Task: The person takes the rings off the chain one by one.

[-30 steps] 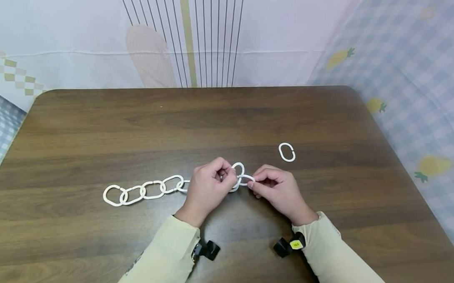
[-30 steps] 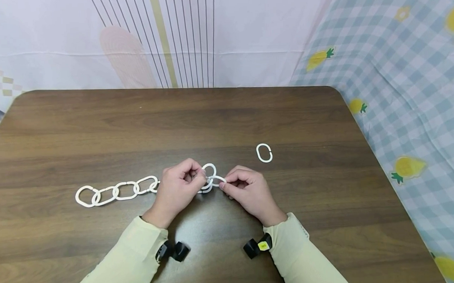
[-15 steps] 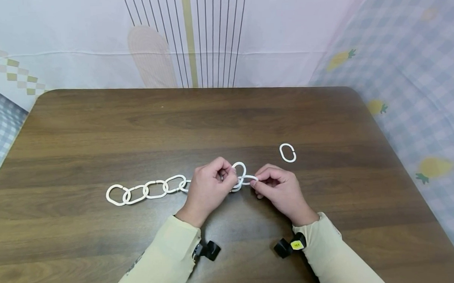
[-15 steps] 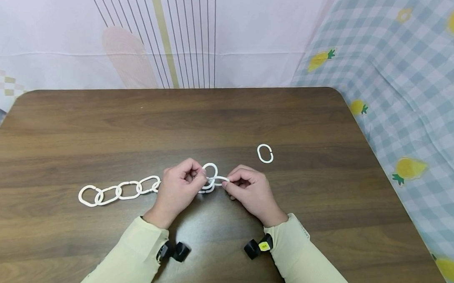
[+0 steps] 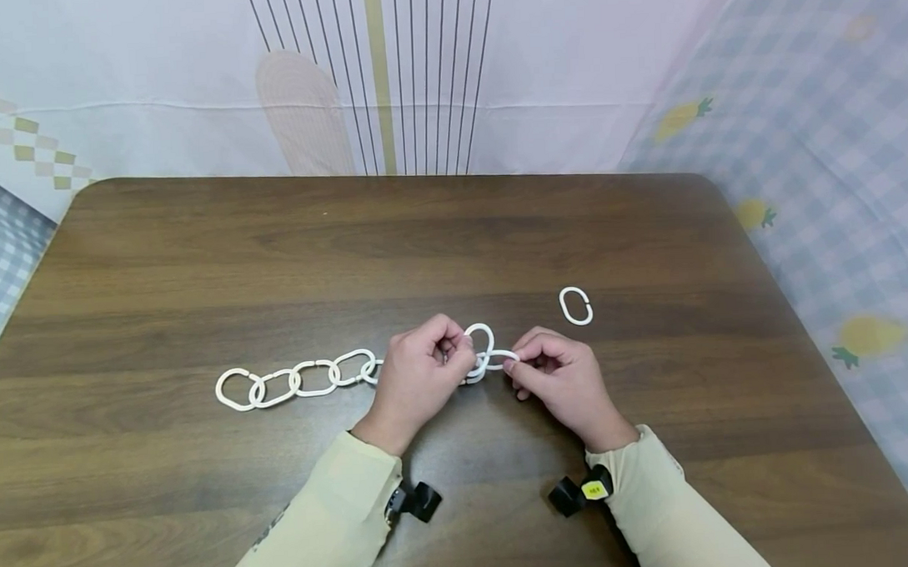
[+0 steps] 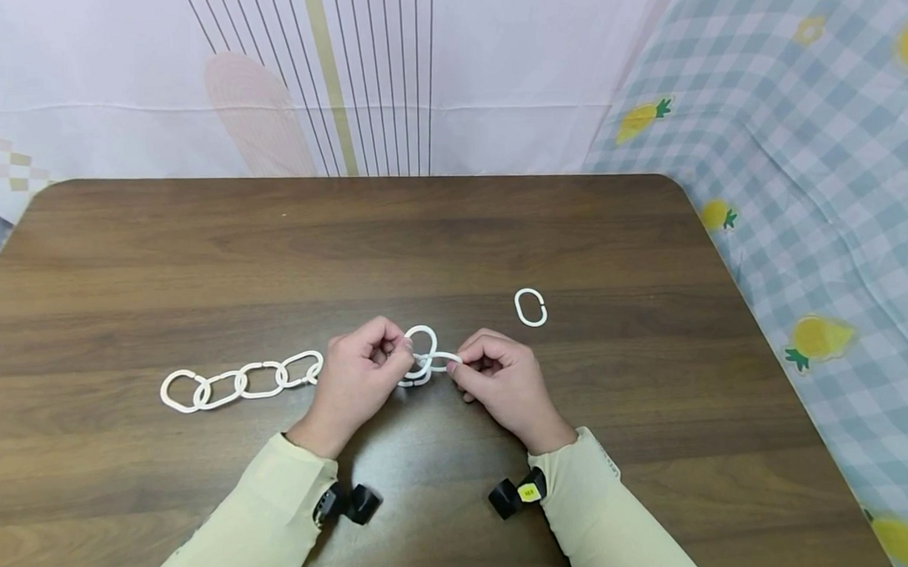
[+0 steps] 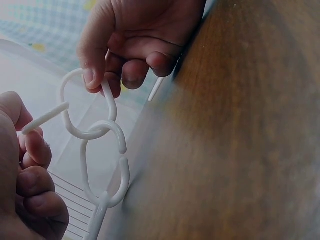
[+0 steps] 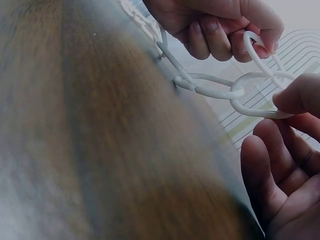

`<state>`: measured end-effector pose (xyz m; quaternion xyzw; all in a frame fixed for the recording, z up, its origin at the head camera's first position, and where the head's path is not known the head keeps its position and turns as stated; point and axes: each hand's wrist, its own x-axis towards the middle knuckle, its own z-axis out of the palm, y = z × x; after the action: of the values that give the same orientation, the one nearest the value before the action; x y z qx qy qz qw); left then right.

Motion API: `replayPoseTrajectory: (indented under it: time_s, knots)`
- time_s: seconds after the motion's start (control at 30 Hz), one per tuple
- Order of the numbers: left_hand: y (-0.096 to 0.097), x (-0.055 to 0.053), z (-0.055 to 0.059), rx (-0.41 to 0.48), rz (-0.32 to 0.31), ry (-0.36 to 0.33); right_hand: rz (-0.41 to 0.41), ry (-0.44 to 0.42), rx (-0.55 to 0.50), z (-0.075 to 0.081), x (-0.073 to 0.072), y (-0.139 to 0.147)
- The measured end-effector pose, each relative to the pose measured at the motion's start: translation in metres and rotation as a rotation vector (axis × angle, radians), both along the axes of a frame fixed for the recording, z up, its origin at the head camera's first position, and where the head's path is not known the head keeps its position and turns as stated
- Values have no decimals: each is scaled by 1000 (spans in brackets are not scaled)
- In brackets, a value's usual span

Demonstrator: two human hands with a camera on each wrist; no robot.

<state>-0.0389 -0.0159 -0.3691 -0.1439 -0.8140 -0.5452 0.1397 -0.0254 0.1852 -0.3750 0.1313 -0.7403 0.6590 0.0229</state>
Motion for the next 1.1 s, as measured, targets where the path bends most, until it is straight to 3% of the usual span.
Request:
replayPoseTrajectory:
  time_s: [0.7, 1.1]
  knots:
    - [-10, 2, 12, 50, 31, 28, -39, -37, 19, 6, 2, -4]
    - [-27, -7, 18, 76, 94, 32, -36, -51, 19, 7, 2, -4]
